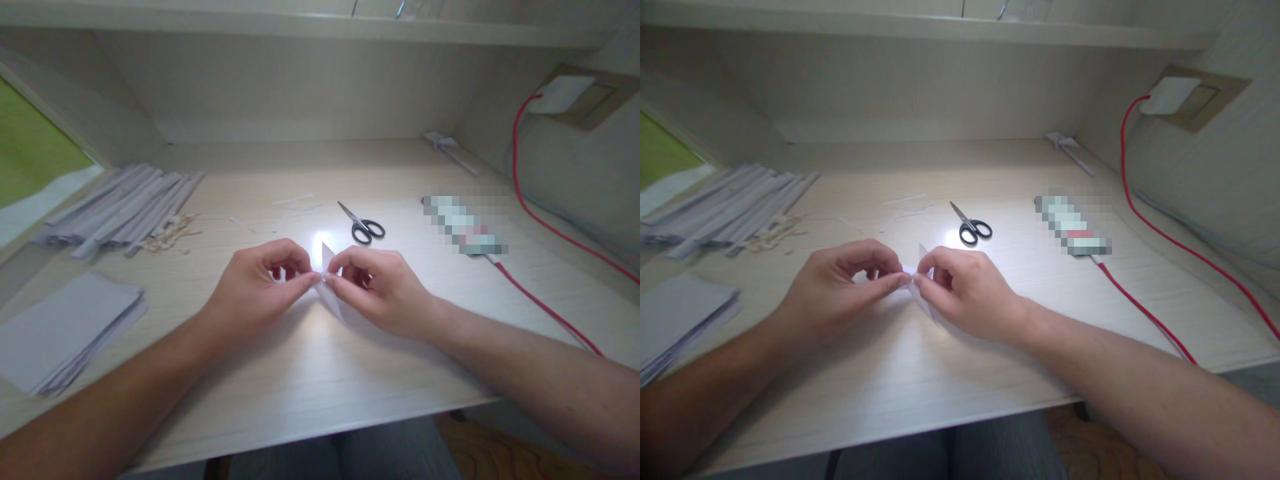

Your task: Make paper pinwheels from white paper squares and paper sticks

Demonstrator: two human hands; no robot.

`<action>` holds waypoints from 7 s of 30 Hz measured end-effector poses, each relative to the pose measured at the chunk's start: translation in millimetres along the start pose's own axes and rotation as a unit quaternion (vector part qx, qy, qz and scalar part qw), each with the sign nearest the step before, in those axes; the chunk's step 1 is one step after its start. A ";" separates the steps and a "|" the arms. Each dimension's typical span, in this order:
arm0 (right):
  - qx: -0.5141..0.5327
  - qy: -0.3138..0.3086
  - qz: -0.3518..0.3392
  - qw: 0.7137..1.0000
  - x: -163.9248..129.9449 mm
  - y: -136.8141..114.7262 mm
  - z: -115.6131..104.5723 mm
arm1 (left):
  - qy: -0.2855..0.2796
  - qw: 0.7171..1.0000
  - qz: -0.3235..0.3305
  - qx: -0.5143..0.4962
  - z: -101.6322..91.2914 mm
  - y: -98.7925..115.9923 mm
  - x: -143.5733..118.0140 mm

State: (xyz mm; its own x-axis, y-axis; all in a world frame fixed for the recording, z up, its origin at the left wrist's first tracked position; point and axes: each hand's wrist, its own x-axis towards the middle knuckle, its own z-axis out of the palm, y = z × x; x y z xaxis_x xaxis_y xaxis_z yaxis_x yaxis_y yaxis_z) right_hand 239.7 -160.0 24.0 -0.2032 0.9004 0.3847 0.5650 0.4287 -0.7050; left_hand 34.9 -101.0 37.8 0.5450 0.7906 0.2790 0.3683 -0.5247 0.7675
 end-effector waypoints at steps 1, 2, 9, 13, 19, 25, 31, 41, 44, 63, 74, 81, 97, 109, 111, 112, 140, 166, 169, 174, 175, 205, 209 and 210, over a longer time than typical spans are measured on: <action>0.009 -0.001 0.000 1.000 0.1 0.3 -0.2 | 0.005 1.000 -0.001 0.017 -0.9 1.5 0.1; 0.017 -0.002 0.001 1.000 0.3 0.5 -0.3 | 0.008 0.999 0.000 0.031 -1.6 3.0 0.2; 0.027 -0.002 0.008 1.000 -0.3 2.9 -0.9 | 0.008 0.998 0.029 0.051 -3.5 5.3 -1.5; 0.022 -0.002 0.011 1.000 -0.4 2.9 -0.7 | 0.004 0.998 0.040 0.053 -2.5 3.9 -1.6; 0.015 -0.007 0.014 1.000 0.4 2.4 -1.0 | 0.008 0.997 0.050 0.062 -1.7 3.2 -0.4; 0.009 -0.008 0.010 1.000 0.5 2.0 -0.1 | -0.001 0.996 0.055 0.068 -2.5 4.3 -1.4; 0.007 -0.009 0.014 1.000 -0.6 2.6 0.3 | -0.013 0.995 0.074 0.071 -0.9 3.6 -1.8; 0.043 0.013 0.017 0.999 -0.1 3.1 1.5 | 0.023 0.984 0.125 0.122 -2.8 0.5 0.1; 0.062 0.033 0.039 0.997 0.5 1.9 -0.1 | 0.062 0.983 0.118 0.124 -2.7 -0.3 -0.6; 0.074 -0.008 0.043 0.996 1.2 2.0 1.7 | 0.086 0.978 0.139 0.129 4.7 0.4 -1.7; 0.063 0.005 0.042 0.997 1.3 -2.5 0.3 | 0.090 0.977 0.141 0.134 4.3 3.0 -2.9; 0.083 -0.006 0.090 0.992 1.9 -4.4 1.4 | 0.101 0.948 0.224 0.202 4.4 1.8 -4.3; 0.109 0.053 0.098 0.988 4.5 -3.6 -4.2 | 0.178 0.971 0.140 0.075 -0.3 6.7 -6.1; 0.196 0.078 0.088 0.974 4.8 -7.4 -4.8 | 0.000 0.999 -0.029 -0.033 6.6 2.1 1.2; 0.127 0.070 0.071 0.987 4.1 -6.8 -5.5 | -0.008 1.000 -0.015 -0.015 6.2 4.0 1.2; 0.094 0.062 0.062 0.992 3.8 -6.5 -6.0 | -0.015 1.000 -0.011 -0.012 6.2 4.6 1.4; -0.003 -0.066 0.044 0.997 5.6 -7.2 -8.7 | -0.070 0.996 -0.034 -0.042 7.5 -2.8 1.7; 0.180 -0.091 0.133 0.970 8.3 4.0 -4.8 | -0.060 0.994 0.066 0.063 0.4 -4.1 -0.8; 0.186 -0.068 0.147 0.969 9.3 5.7 -3.6 | -0.061 0.992 0.078 0.084 1.1 -5.0 -0.4; 0.155 -0.071 0.148 0.974 10.0 8.5 -1.4 | -0.085 0.988 0.074 0.106 3.1 -6.5 0.2; 0.140 -0.077 0.140 0.977 9.8 9.2 -1.2 | -0.088 0.987 0.070 0.111 3.3 -6.8 0.2; 0.068 -0.089 0.068 0.991 8.1 17.1 0.6 | -0.113 0.992 0.039 0.043 5.1 -13.9 1.3; 0.081 -0.089 0.069 0.990 8.5 18.2 1.0 | -0.110 0.992 0.041 0.044 6.0 -14.6 1.8; 0.089 -0.091 0.072 0.989 8.8 18.0 0.8 | -0.107 0.992 0.041 0.045 6.1 -14.4 2.1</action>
State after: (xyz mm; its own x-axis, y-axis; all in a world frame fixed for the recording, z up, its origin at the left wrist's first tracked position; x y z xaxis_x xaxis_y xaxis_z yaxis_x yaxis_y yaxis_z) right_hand 247.5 -144.3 14.2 -0.2811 0.9444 0.1706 0.4524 0.2872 -0.8443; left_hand 35.2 -93.8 23.8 0.7194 0.6643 0.2027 0.3765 -0.6182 0.6900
